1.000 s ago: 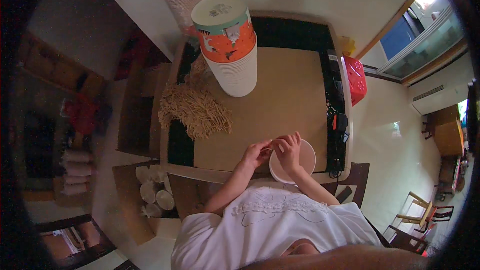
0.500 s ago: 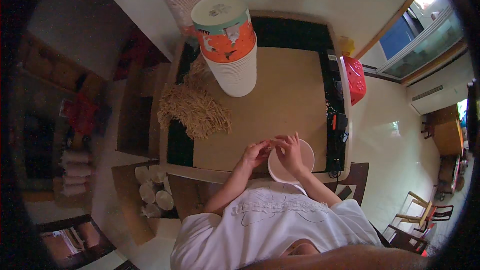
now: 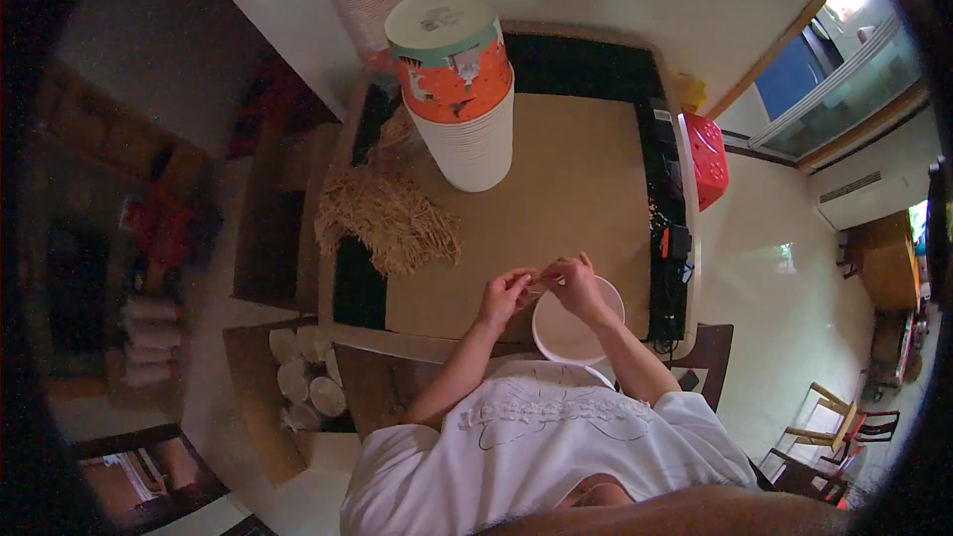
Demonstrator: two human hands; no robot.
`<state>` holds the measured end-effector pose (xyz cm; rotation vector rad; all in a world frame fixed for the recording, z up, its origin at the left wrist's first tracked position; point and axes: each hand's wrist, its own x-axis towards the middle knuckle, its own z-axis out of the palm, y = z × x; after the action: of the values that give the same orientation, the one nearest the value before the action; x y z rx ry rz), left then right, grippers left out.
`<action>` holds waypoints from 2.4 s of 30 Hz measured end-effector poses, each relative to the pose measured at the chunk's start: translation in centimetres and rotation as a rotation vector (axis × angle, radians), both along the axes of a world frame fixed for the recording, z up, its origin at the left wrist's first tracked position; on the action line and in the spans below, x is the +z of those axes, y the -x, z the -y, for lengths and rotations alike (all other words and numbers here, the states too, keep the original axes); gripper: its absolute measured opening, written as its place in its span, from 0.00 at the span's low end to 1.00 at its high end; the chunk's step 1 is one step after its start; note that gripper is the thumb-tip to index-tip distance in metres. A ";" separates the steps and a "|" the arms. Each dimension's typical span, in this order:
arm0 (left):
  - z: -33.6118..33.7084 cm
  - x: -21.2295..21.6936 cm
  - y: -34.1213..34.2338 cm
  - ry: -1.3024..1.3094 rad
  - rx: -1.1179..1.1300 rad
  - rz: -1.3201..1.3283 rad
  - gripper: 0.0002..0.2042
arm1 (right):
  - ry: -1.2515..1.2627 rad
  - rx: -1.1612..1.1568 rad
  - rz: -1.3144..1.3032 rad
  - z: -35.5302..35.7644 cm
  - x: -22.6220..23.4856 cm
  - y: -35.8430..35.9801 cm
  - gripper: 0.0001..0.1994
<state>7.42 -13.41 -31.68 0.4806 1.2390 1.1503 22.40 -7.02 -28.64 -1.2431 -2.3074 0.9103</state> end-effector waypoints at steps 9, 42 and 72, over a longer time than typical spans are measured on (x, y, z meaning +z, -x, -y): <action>0.2 0.0 -0.3 -0.392 -0.008 -0.515 0.07 | -0.026 -0.007 0.011 0.1 0.2 0.2 0.03; 0.1 -0.7 0.6 0.003 -0.113 -0.042 0.07 | 0.086 0.117 0.207 -0.3 -0.1 0.9 0.03; 0.2 -1.0 2.4 -0.086 -0.109 -0.154 0.03 | 0.028 0.116 0.133 -0.3 0.5 0.9 0.05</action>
<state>5.07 -13.62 -32.66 0.7036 1.2822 1.0935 21.51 -6.68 -28.10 -1.2258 -2.5020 0.9274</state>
